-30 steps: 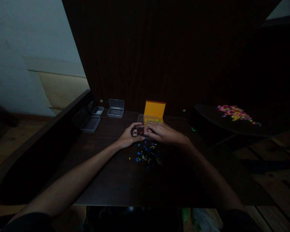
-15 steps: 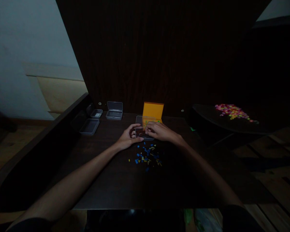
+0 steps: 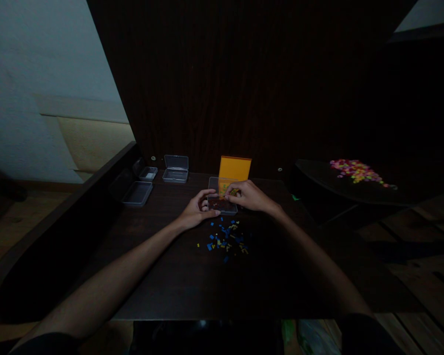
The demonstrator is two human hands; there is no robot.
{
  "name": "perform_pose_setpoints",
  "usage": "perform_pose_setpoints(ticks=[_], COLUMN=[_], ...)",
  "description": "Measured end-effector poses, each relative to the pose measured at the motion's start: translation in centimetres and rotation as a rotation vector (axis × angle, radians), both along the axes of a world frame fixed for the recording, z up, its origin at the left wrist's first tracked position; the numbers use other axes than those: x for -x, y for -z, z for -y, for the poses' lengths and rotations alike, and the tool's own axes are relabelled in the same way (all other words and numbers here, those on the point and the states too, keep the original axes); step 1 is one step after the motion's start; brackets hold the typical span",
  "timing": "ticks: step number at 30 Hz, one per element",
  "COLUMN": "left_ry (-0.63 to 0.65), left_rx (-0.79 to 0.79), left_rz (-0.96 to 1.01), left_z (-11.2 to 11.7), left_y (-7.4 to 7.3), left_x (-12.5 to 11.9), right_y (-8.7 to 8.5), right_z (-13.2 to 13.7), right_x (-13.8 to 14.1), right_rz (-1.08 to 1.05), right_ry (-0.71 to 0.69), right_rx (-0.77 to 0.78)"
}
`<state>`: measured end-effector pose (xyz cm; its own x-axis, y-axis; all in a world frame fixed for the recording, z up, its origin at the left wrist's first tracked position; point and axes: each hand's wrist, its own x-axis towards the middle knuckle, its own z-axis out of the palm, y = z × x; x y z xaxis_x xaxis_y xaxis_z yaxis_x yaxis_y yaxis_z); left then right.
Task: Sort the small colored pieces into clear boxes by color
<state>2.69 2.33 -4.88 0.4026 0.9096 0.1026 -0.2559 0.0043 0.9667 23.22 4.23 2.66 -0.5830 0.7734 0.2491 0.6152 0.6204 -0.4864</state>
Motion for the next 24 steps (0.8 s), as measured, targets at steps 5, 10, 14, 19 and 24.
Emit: perform_pose_setpoints(ticks=[5, 10, 14, 19, 24], left_ry=[-0.005, -0.007, -0.004, -0.011, -0.006], left_rx=[-0.005, -0.008, -0.015, -0.024, -0.023], left_rz=[0.001, -0.002, -0.007, -0.024, -0.03], left_z=[-0.12, -0.17, -0.19, -0.17, -0.14], left_y=[0.25, 0.41, 0.37, 0.28, 0.23], left_x=[0.02, 0.0, 0.02, 0.04, 0.05], right_y=[0.18, 0.56, 0.33, 0.24, 0.48], right_z=[0.04, -0.41, -0.44, 0.03, 0.32], right_x=[0.09, -0.2, -0.27, 0.16, 0.32], right_rz=[-0.154, -0.18, -0.045, 0.152, 0.264], right_ry=[0.096, 0.08, 0.027, 0.0, 0.048], right_rx=[0.105, 0.117, 0.048, -0.053, -0.13])
